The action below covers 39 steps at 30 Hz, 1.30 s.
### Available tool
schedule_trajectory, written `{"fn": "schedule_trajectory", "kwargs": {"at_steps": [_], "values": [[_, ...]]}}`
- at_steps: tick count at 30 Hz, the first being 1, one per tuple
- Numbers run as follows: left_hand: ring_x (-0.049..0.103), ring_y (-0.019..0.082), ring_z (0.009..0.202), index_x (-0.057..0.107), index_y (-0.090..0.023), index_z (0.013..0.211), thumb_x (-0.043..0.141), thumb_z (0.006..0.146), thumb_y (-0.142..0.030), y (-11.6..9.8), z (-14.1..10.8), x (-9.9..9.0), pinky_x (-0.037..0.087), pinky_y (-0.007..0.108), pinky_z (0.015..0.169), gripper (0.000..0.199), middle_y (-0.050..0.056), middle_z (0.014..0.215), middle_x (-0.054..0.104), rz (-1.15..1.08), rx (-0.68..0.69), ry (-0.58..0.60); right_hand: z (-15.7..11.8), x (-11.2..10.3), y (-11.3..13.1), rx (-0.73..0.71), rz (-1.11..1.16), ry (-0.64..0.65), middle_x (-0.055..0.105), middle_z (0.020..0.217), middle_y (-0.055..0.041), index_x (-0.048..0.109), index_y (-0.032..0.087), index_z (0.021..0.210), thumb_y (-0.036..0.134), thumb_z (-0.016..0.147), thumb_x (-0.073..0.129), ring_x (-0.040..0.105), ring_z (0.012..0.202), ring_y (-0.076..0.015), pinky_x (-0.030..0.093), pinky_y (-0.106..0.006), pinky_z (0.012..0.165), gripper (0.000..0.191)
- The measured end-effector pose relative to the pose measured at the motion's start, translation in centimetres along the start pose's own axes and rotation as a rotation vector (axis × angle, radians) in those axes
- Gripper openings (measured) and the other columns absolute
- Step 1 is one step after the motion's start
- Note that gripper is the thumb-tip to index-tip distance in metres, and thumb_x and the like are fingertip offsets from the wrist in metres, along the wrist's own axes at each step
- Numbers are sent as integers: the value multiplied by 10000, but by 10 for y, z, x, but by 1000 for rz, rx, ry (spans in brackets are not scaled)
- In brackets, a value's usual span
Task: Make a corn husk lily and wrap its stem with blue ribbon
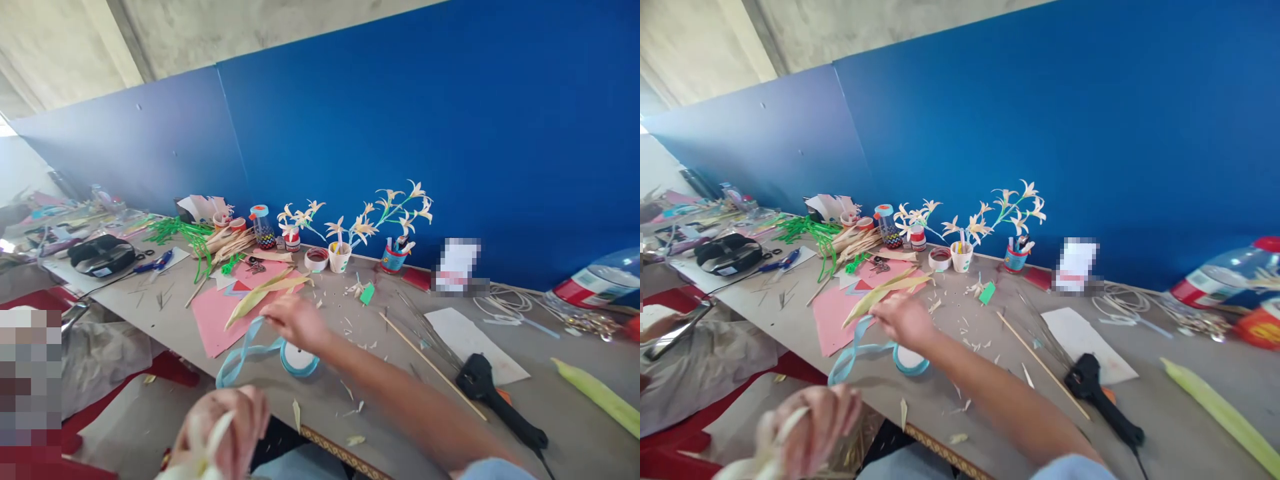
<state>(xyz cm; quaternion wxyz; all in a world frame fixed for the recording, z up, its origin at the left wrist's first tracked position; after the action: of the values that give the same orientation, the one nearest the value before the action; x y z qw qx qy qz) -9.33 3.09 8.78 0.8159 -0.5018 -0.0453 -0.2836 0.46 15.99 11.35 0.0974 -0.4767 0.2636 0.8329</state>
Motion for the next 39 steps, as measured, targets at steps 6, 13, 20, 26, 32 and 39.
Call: {"fn": "schedule_trajectory", "kwargs": {"at_steps": [6, 13, 20, 26, 32, 39], "values": [[437, 141, 612, 551, -203, 638, 651, 862, -373, -6, 36, 0, 404, 301, 634, 298, -22, 590, 460, -63, 40, 20, -155, -141, -4, 110, 376, -458, 789, 943, -48, 739, 302, 1082, 232, 968, 525, 718, 881, -240, 545, -372, 823, 252], [539, 188, 832, 734, -180, 745, 754, 797, -335, 102, 57, 89, 409, 305, 749, 165, 54, 830, 619, -181, -486, 70, -291, -114, -9, 713, 685, -832, 783, 860, -52, 662, 263, 1065, 286, 873, 715, 719, 630, -175, 579, -252, 575, 200], [583, 194, 921, 754, -184, 723, 788, 762, -304, 127, 67, 139, 412, 292, 864, 130, 45, 839, 664, -231, -627, 83, -306, -97, -2, 878, 665, -823, 750, 795, -42, 609, 242, 1199, 390, 834, 743, 739, 748, -204, 569, -236, 627, 416], [564, 161, 809, 753, -167, 748, 788, 755, -292, 134, 66, 146, 436, 282, 816, 130, 30, 821, 640, -148, -626, 119, -285, -78, -6, 788, 596, -619, 749, 838, -57, 574, 235, 1212, 348, 899, 647, 734, 773, -214, 596, -274, 673, 341], [546, 143, 740, 710, -150, 730, 784, 759, -306, 142, 66, 121, 443, 250, 730, 176, 21, 756, 618, -81, -598, -45, -279, -72, -4, 825, 541, -569, 739, 795, -43, 607, 226, 1139, 328, 899, 628, 726, 692, -187, 579, -229, 612, 262], [587, 154, 802, 696, -161, 757, 776, 774, -267, 140, 67, 82, 432, 255, 792, 134, 24, 781, 668, -55, -570, -193, -289, -65, -11, 865, 601, -607, 754, 806, -31, 604, 240, 1129, 323, 902, 635, 759, 762, -196, 587, -227, 672, 244]]}}
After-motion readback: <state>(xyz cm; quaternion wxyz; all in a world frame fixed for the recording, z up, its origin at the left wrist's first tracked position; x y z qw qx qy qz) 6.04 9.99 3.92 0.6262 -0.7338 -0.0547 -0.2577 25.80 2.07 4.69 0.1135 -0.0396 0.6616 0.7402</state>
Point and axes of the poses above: each hand's wrist, its own z-axis towards the middle knuckle, its own x-axis out of the palm, y = z × x, the point moved 6 cm from there along z, towards the middle knuckle
